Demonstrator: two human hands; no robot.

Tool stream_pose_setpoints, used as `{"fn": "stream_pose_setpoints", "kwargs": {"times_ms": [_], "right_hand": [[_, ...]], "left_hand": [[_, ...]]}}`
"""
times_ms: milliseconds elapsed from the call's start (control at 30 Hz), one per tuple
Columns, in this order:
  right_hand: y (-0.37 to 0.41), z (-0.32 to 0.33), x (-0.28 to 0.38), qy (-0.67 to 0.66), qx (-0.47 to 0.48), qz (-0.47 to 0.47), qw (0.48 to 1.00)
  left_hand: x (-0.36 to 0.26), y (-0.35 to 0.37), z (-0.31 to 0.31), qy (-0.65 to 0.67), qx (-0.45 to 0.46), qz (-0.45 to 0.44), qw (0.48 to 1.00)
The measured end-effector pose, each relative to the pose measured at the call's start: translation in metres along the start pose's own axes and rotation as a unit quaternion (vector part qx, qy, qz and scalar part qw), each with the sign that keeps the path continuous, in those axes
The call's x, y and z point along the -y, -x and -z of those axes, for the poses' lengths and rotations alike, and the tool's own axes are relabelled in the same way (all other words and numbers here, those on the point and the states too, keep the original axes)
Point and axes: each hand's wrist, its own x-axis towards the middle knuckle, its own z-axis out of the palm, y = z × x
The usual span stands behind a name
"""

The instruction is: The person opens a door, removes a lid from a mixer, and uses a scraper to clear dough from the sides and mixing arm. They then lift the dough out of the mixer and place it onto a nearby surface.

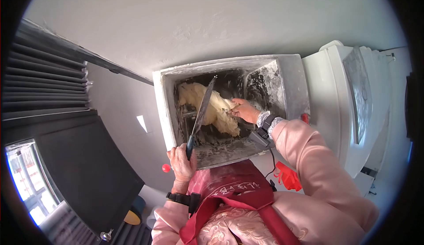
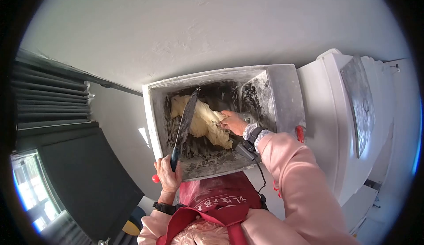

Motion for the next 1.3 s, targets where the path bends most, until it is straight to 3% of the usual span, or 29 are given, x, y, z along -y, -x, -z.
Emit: {"fn": "stream_pose_setpoints", "kwargs": {"times_ms": [67,100,233,267,300,333,400,467,500,533,633,700,800,867,933,1000,1033,1067,1100,1200,1300], "right_hand": [[-0.005,0.009,-0.001,-0.067,0.034,-0.014,0.997],[-0.013,0.011,0.003,-0.051,0.105,-0.005,0.993],[0.008,-0.025,0.028,-0.019,0.057,-0.040,0.997],[0.006,-0.033,0.027,0.142,0.034,0.047,0.988],[0.003,-0.042,0.024,0.298,0.008,0.131,0.945],[0.004,-0.051,0.015,0.297,0.004,0.134,0.945],[0.009,-0.074,-0.010,0.476,-0.069,0.331,0.812],[0.011,-0.093,-0.025,0.553,-0.044,0.330,0.764],[0.006,-0.107,-0.030,0.653,-0.036,0.318,0.686],[0.010,-0.120,-0.043,0.686,-0.076,0.246,0.680],[-0.014,-0.137,-0.081,0.643,-0.113,0.219,0.725],[0.020,-0.161,-0.043,0.742,0.081,0.082,0.661],[0.075,-0.169,-0.020,0.642,0.096,0.182,0.738],[0.076,-0.142,-0.006,0.662,0.095,0.070,0.740],[0.056,-0.088,0.003,0.688,0.033,-0.023,0.725],[0.036,-0.037,0.003,0.667,-0.114,0.020,0.736],[0.024,-0.025,0.000,0.665,-0.114,0.018,0.738],[0.019,-0.022,-0.001,0.544,-0.126,0.154,0.815],[0.013,-0.019,-0.003,0.402,-0.134,0.285,0.860],[0.015,-0.029,0.003,0.486,-0.092,0.215,0.842],[0.007,-0.012,-0.009,0.426,-0.070,0.240,0.870]], "left_hand": [[-0.001,0.003,-0.001,0.000,-0.002,0.001,1.000],[-0.001,0.003,-0.001,-0.004,-0.001,0.001,1.000],[0.000,0.003,0.000,-0.004,-0.013,0.003,1.000],[0.000,0.004,-0.002,0.000,-0.014,-0.001,1.000],[0.002,0.005,-0.003,0.018,-0.024,-0.004,1.000],[0.004,0.006,-0.003,0.035,-0.034,-0.006,0.999],[0.006,0.008,-0.001,0.055,-0.025,0.008,0.998],[0.013,0.006,0.002,0.073,-0.016,0.023,0.997],[0.017,0.006,0.003,0.098,-0.020,0.026,0.995],[0.020,0.006,0.004,0.124,-0.026,0.031,0.991],[0.023,-0.008,0.027,0.139,-0.010,0.019,0.990],[0.027,-0.012,0.042,0.172,0.003,0.012,0.985],[0.040,-0.013,0.056,0.170,0.019,0.010,0.985],[0.045,-0.016,0.068,0.179,0.039,0.019,0.983],[0.053,-0.016,0.073,0.172,0.038,0.016,0.984],[0.057,-0.016,0.080,0.172,0.044,0.023,0.984],[0.059,-0.015,0.083,0.175,0.051,0.053,0.982],[0.060,-0.014,0.085,0.177,0.059,0.083,0.979],[0.061,-0.015,0.086,0.178,0.053,0.079,0.979],[0.072,-0.009,0.079,0.185,0.058,0.099,0.976],[0.071,-0.009,0.074,0.181,0.073,0.114,0.974]]}}
